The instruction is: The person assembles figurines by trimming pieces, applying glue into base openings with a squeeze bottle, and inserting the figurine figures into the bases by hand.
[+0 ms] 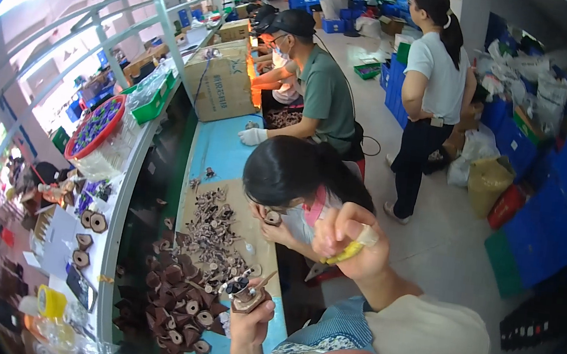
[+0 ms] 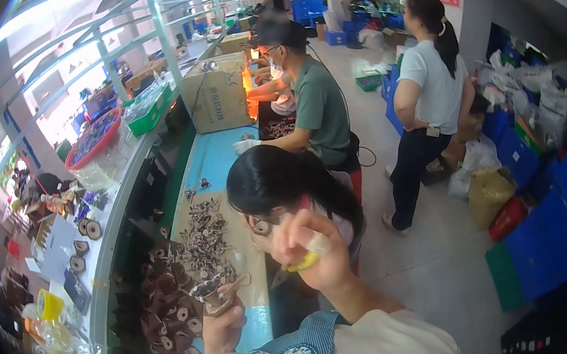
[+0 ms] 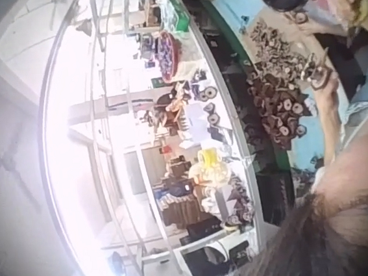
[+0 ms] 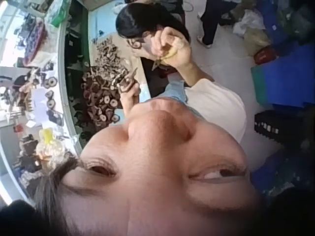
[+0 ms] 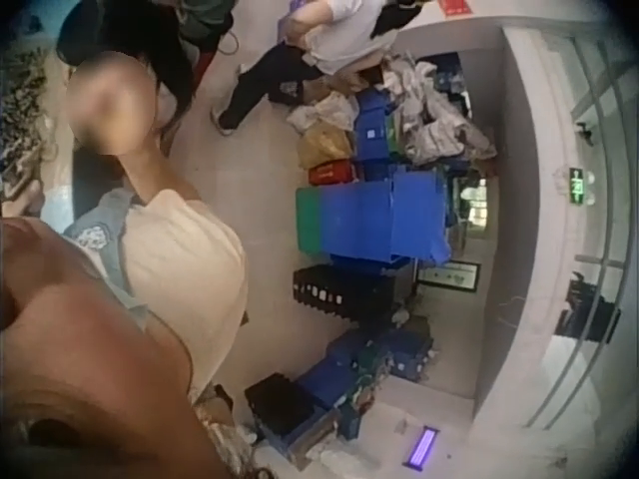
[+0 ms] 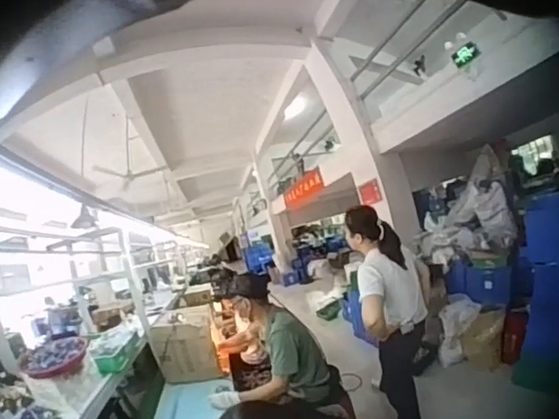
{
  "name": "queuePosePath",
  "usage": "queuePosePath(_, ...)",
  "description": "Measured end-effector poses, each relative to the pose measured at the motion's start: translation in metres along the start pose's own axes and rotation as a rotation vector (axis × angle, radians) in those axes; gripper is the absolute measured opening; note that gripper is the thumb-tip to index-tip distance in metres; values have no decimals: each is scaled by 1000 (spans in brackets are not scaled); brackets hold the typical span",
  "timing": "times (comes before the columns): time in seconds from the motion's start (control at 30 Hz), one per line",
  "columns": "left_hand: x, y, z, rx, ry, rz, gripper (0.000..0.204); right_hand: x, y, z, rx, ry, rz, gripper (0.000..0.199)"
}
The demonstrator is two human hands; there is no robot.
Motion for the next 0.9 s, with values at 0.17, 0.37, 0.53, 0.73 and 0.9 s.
queuePosePath(0.17, 7, 0, -2, -16, -6, 23, 52, 1, -2, -1, -5, 52, -45, 25)
queuePosePath(0.37, 17, -2, 1, -27, -6, 43, 51, -1, -13, 0, 17, 40, -78, 19)
queuePosePath(0.53, 17, 0, 1, -2, -6, 33, 53, 2, -17, 2, -5, 24, -100, 23)
queuePosePath(0.73, 15, -1, 3, 15, 1, 33, 54, 1, -21, -5, -14, 51, -120, 24)
queuePosePath(0.9, 13, 2, 8, -5, -12, 41, 54, -3, -19, -3, -37, 58, -114, 24)
Point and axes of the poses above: each hand's wrist, its own x-axis towards the middle knuckle, its own y-axis out of the palm, z = x × y, the point moved 7 cm from there along x, towards the middle knuckle, and after that the axes turned 5 degrees about x, right-handed, at the moved point
